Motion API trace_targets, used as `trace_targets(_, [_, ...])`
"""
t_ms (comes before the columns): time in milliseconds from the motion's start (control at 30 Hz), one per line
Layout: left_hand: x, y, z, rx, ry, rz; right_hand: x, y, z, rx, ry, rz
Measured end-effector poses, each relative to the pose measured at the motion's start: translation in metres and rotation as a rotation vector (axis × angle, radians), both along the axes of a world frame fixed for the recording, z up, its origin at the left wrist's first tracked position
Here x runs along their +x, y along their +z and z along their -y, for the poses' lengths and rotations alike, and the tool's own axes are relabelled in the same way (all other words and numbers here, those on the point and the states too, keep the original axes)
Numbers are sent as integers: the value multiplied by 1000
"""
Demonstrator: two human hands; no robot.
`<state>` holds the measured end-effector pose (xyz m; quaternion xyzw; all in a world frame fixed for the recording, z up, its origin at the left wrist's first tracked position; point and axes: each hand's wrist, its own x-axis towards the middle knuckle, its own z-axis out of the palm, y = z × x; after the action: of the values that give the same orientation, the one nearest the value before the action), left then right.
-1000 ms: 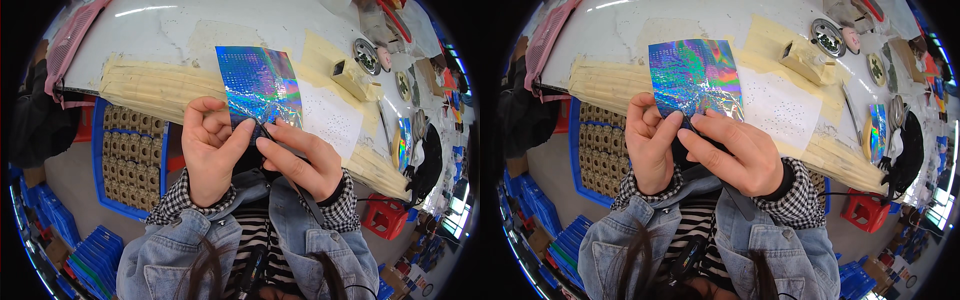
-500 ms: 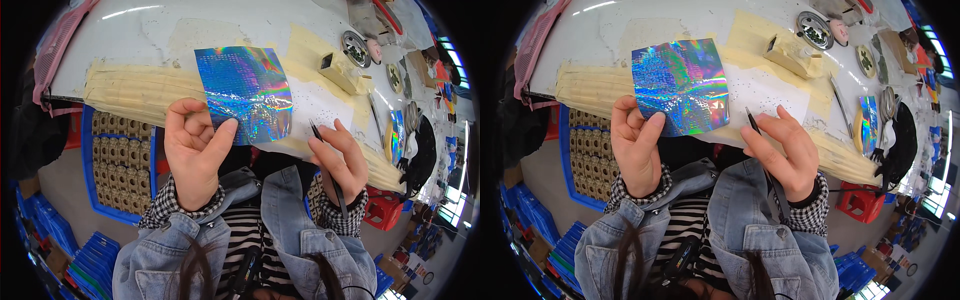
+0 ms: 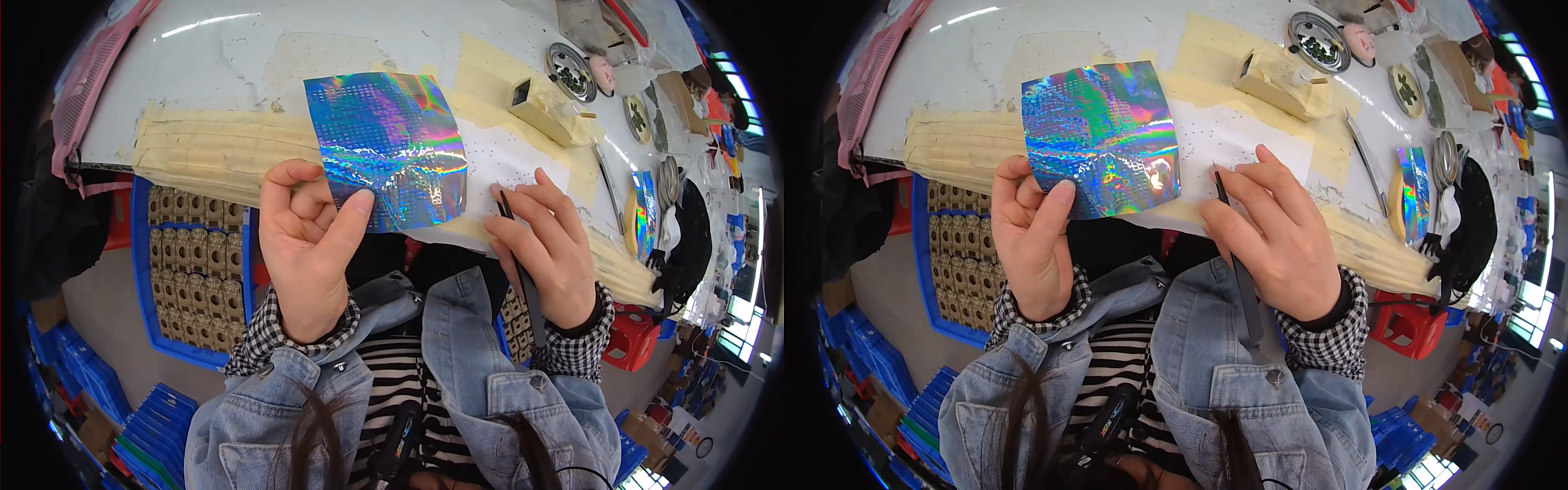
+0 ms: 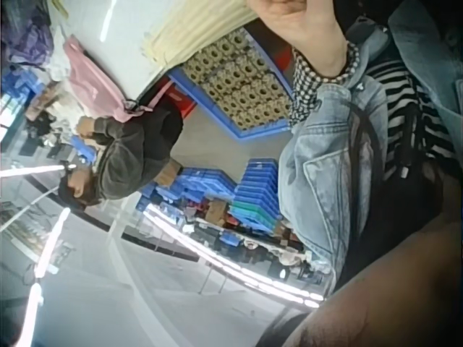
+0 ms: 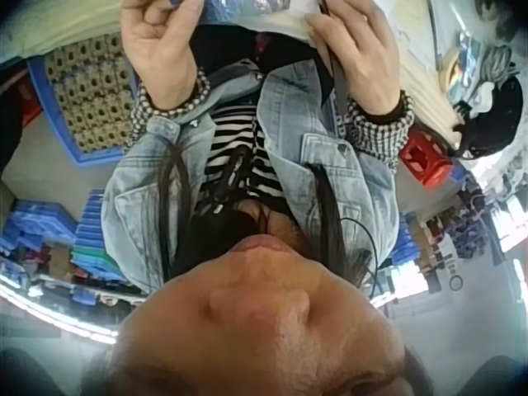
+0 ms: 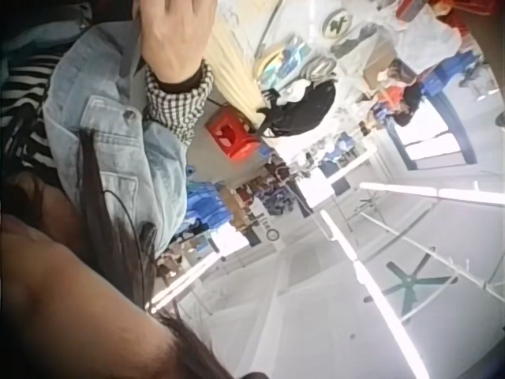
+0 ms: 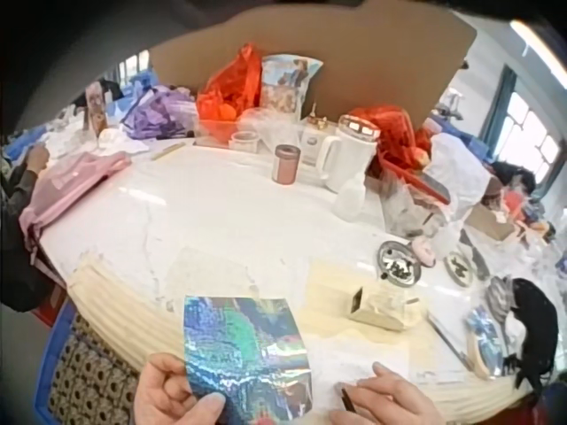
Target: Using tweezers to remove small circular waste pieces from a holographic sticker sheet.
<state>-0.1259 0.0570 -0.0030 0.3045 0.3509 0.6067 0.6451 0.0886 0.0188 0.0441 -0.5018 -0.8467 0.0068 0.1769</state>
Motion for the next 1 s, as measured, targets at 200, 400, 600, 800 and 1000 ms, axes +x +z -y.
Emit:
trace_targets(200, [0, 0, 0, 7, -10, 8, 4, 10, -1, -62, 4, -79])
trace_targets(400, [0, 1, 0, -4, -3, 14, 4, 7, 1, 38, -32, -234])
trace_targets(600, [1, 7, -3, -49, -23, -32, -19, 5, -6, 120, 117, -398])
trace_targets(800, [-3, 11, -4, -56, -73, -84, -52, -13, -18, 85, 105, -616])
trace_targets(1000, [-4, 12, -3, -63, -81, -58, -52, -14, -22, 105, 162, -566])
